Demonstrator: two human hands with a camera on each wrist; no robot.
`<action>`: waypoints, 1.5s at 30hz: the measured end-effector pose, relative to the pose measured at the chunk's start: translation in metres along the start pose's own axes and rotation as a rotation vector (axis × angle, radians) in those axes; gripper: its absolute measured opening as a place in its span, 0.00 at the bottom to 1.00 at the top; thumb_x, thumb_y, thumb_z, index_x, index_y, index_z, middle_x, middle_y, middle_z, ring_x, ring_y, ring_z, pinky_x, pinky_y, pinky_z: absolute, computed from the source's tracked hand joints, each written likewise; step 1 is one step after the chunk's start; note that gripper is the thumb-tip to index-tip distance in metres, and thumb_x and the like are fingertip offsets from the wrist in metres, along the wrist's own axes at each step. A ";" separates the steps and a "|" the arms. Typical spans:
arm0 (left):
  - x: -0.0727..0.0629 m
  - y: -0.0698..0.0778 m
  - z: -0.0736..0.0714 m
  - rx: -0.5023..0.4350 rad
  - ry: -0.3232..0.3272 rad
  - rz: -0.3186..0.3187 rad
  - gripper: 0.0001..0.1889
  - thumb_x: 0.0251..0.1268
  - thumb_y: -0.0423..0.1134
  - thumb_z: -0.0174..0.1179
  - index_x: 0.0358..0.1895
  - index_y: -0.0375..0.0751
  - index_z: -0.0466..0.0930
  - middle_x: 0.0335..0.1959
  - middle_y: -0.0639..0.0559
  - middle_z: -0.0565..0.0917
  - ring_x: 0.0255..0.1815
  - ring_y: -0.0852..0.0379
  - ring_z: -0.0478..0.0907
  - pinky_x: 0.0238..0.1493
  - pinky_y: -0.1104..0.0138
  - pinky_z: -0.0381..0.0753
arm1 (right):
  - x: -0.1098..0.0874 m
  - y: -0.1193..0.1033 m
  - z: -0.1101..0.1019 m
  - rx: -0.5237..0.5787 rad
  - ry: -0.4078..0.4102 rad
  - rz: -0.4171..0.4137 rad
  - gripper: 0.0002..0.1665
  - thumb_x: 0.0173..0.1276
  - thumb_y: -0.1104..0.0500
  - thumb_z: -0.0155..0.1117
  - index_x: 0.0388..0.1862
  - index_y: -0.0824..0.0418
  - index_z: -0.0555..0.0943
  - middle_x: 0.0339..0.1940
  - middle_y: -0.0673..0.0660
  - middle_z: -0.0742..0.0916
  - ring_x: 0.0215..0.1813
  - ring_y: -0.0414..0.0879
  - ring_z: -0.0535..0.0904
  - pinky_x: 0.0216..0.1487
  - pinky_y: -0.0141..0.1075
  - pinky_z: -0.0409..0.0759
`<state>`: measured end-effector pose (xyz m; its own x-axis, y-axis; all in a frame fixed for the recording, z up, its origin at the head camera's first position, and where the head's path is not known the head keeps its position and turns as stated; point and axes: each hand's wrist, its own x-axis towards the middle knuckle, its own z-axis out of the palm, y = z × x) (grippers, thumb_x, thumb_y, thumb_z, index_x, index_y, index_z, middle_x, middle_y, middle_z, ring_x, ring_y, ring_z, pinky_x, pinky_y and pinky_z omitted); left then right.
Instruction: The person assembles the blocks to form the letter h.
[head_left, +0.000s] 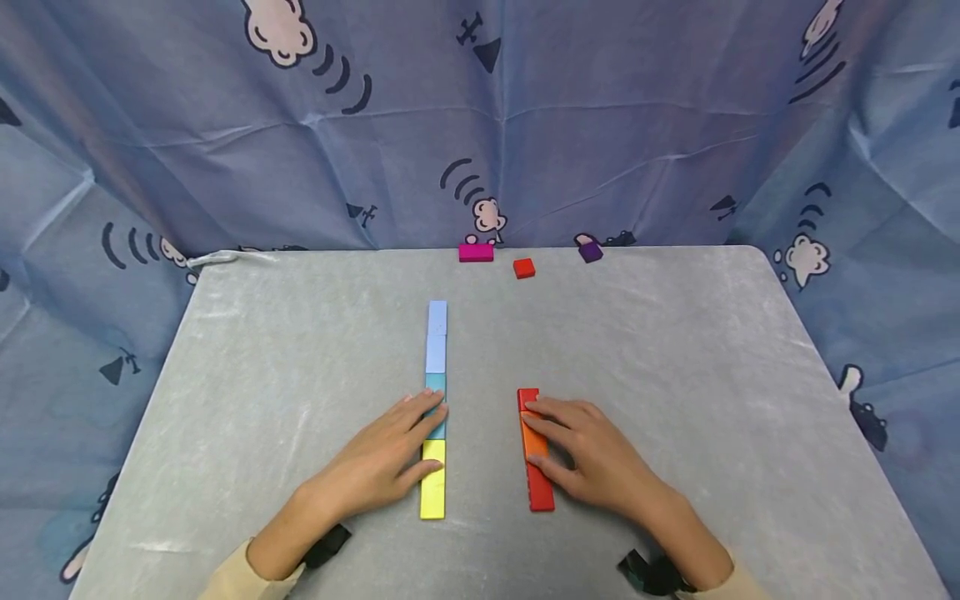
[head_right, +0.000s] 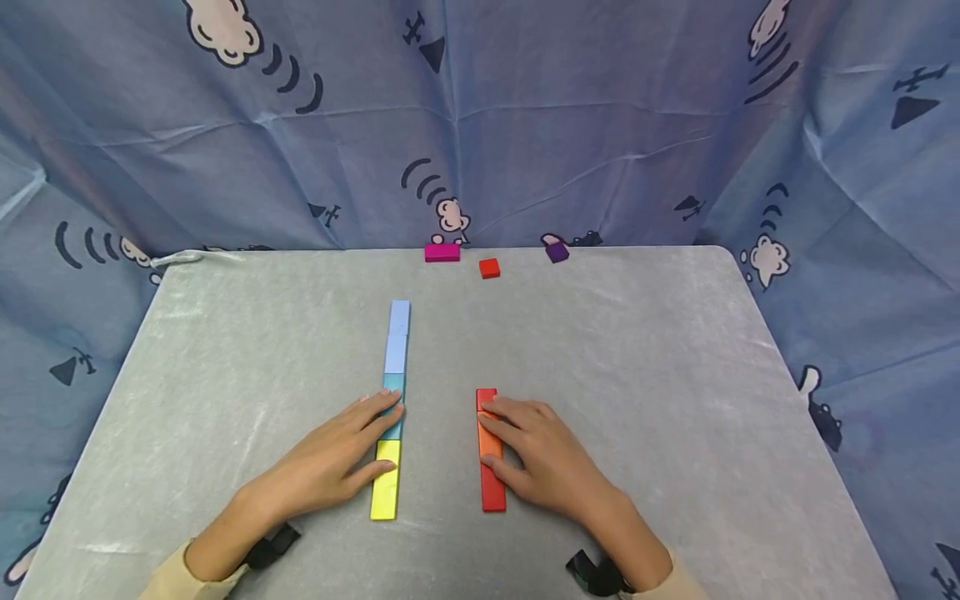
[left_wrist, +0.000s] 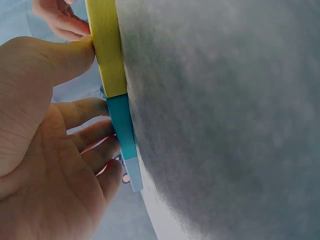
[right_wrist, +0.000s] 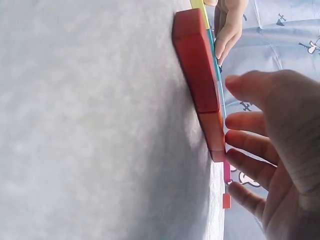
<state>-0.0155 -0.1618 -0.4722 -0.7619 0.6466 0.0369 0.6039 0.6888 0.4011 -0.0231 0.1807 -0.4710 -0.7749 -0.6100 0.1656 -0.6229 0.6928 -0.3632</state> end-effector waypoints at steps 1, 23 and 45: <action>0.000 0.000 0.000 -0.001 -0.001 -0.001 0.37 0.76 0.52 0.65 0.79 0.33 0.68 0.83 0.41 0.66 0.86 0.46 0.62 0.88 0.53 0.60 | -0.001 0.000 0.000 -0.002 -0.009 0.003 0.35 0.64 0.47 0.80 0.69 0.56 0.84 0.71 0.55 0.84 0.70 0.51 0.81 0.70 0.52 0.81; -0.002 -0.001 0.001 -0.007 0.002 -0.007 0.37 0.76 0.51 0.65 0.78 0.33 0.69 0.83 0.41 0.67 0.85 0.45 0.63 0.88 0.52 0.61 | -0.009 -0.007 0.008 -0.044 -0.037 -0.021 0.42 0.66 0.42 0.78 0.75 0.57 0.78 0.77 0.58 0.79 0.70 0.52 0.82 0.69 0.50 0.84; 0.000 0.001 -0.003 -0.016 -0.013 -0.015 0.37 0.75 0.51 0.66 0.79 0.34 0.68 0.83 0.42 0.67 0.86 0.45 0.63 0.87 0.53 0.62 | -0.013 -0.006 0.009 -0.074 -0.024 -0.046 0.40 0.71 0.44 0.73 0.77 0.58 0.76 0.79 0.59 0.77 0.72 0.53 0.80 0.71 0.50 0.82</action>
<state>-0.0158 -0.1617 -0.4693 -0.7674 0.6409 0.0189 0.5889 0.6929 0.4160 -0.0082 0.1807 -0.4790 -0.7431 -0.6502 0.1584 -0.6648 0.6899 -0.2866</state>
